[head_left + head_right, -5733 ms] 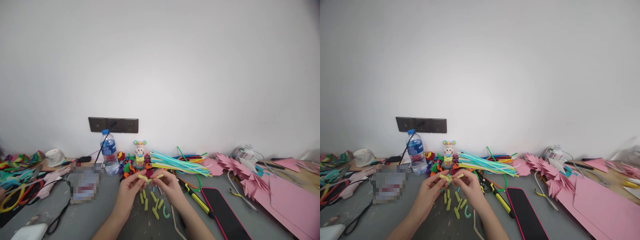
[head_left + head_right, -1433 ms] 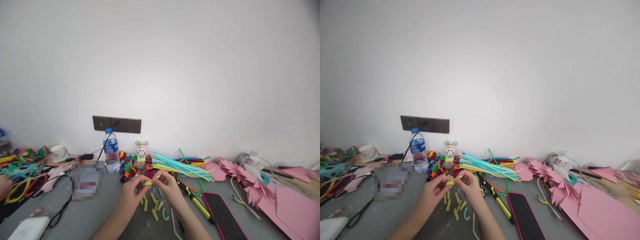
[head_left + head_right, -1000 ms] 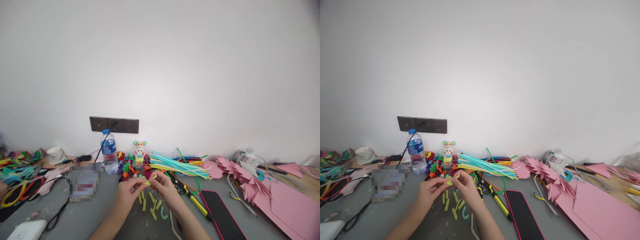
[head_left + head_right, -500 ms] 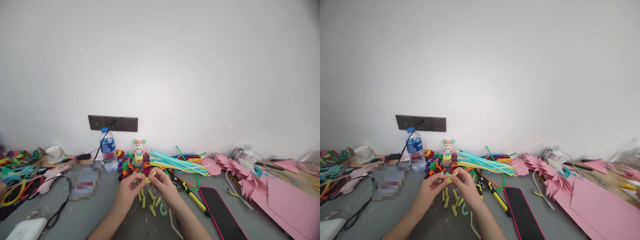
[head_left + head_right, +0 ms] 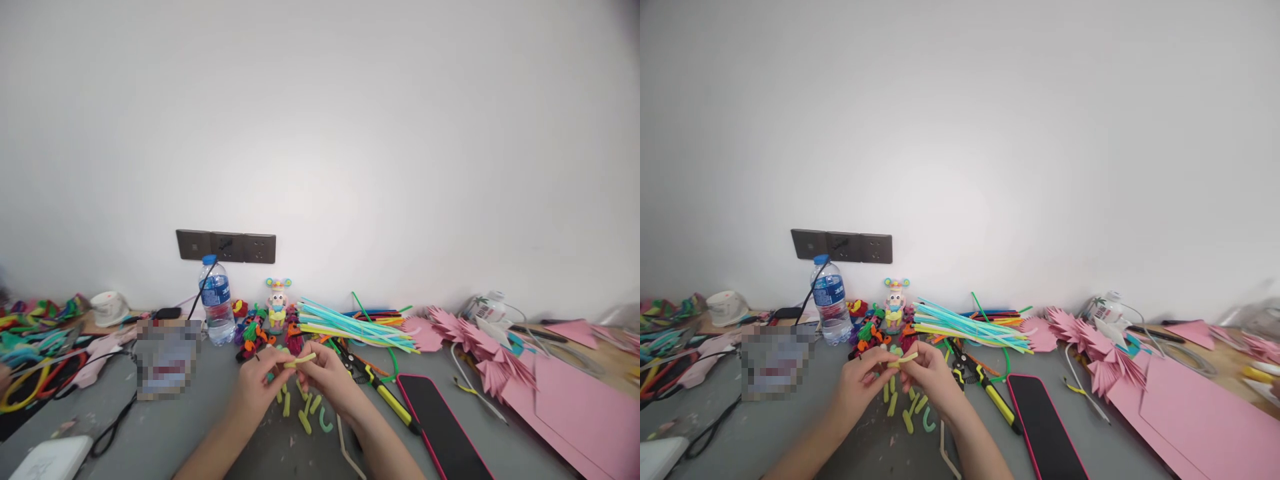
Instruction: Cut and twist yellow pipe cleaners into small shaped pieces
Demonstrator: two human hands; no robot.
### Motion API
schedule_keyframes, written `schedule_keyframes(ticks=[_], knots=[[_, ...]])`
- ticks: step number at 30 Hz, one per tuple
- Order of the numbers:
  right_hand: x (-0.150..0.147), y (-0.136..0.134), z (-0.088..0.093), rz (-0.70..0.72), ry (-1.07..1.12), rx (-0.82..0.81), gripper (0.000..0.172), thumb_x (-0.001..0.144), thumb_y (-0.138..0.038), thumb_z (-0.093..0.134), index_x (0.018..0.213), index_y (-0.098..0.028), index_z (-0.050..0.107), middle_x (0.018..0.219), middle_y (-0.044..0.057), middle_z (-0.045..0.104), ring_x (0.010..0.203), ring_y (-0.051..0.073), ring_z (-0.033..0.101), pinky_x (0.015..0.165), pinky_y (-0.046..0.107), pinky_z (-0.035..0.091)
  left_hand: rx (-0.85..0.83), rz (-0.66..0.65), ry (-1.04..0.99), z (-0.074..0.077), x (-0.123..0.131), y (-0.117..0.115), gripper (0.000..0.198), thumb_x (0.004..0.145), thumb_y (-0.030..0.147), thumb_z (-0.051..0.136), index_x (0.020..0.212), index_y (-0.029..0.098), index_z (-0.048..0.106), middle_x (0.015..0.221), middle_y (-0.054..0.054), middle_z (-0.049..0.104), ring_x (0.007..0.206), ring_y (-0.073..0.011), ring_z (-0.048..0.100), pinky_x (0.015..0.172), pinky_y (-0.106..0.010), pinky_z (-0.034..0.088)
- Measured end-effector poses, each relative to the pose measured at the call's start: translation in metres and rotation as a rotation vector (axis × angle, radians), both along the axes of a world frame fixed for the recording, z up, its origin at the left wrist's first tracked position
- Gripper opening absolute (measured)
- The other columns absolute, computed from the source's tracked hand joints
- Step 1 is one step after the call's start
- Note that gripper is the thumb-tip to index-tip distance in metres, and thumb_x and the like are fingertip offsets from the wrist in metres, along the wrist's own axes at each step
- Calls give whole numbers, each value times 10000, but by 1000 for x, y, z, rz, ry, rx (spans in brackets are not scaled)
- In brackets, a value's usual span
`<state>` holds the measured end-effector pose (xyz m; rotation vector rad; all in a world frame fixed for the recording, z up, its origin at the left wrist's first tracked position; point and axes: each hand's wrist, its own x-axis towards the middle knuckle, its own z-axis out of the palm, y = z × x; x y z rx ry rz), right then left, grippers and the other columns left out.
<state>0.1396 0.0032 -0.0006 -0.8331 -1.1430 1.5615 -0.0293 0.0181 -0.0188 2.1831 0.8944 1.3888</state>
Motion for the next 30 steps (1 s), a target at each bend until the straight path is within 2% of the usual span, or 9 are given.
schedule_keyframes(ticks=[3,5,8,11,15,18,21,26,30], knots=[[0,-2,1,6,23,-53,366,676,-391,780,633,-180,484,483,-68,547,384,51,448,419,173,372,213,-12,46,-2,-3,4,181,821,117,638,964,214,693,782,-28,702,699,-137,659,681,-198,524],[0,-3,2,16,49,-97,349,675,-348,774,625,-182,471,464,-75,532,363,44,430,405,165,356,297,-37,63,-2,-4,5,213,819,94,642,989,214,686,785,-32,702,723,-139,657,709,-204,525],[-1,-4,2,55,112,-159,317,678,-290,757,631,-181,463,459,-80,525,354,32,409,405,154,345,342,-52,72,-1,-4,5,225,825,78,633,995,217,684,775,-30,696,714,-134,652,712,-206,524],[-3,-4,2,84,183,-167,275,693,-274,737,672,-182,478,471,-77,533,367,34,414,413,150,346,310,-46,68,0,-4,4,226,840,78,609,989,228,691,786,-25,709,729,-131,661,732,-207,517],[-5,-5,5,101,235,-125,234,726,-288,719,776,-183,516,540,-49,588,455,65,506,477,166,414,103,-3,12,0,-4,3,158,853,135,593,919,212,713,792,-33,717,741,-143,671,694,-198,511],[-5,-4,5,103,215,-45,255,750,-309,734,810,-175,526,603,-31,617,524,76,548,539,185,452,-168,14,-9,3,-4,2,140,855,213,583,854,191,721,786,-43,714,726,-163,668,609,-197,495],[-4,0,-1,89,173,15,296,784,-382,717,775,-178,503,569,-36,606,492,74,530,506,183,434,-415,-25,-16,8,-2,0,165,839,262,579,817,169,713,754,-42,703,669,-168,640,561,-207,470],[-5,2,-8,61,169,45,306,829,-433,667,805,-196,476,543,-49,594,479,79,516,501,187,426,-594,-98,-134,13,3,-3,231,819,354,599,767,149,693,722,-38,677,642,-154,584,570,-214,448],[-6,1,-7,45,171,99,323,824,-455,667,827,-204,464,555,-48,602,480,86,524,521,204,428,-713,-138,-265,12,6,-4,354,766,489,650,724,138,667,620,-19,628,549,-124,512,481,-196,398]])
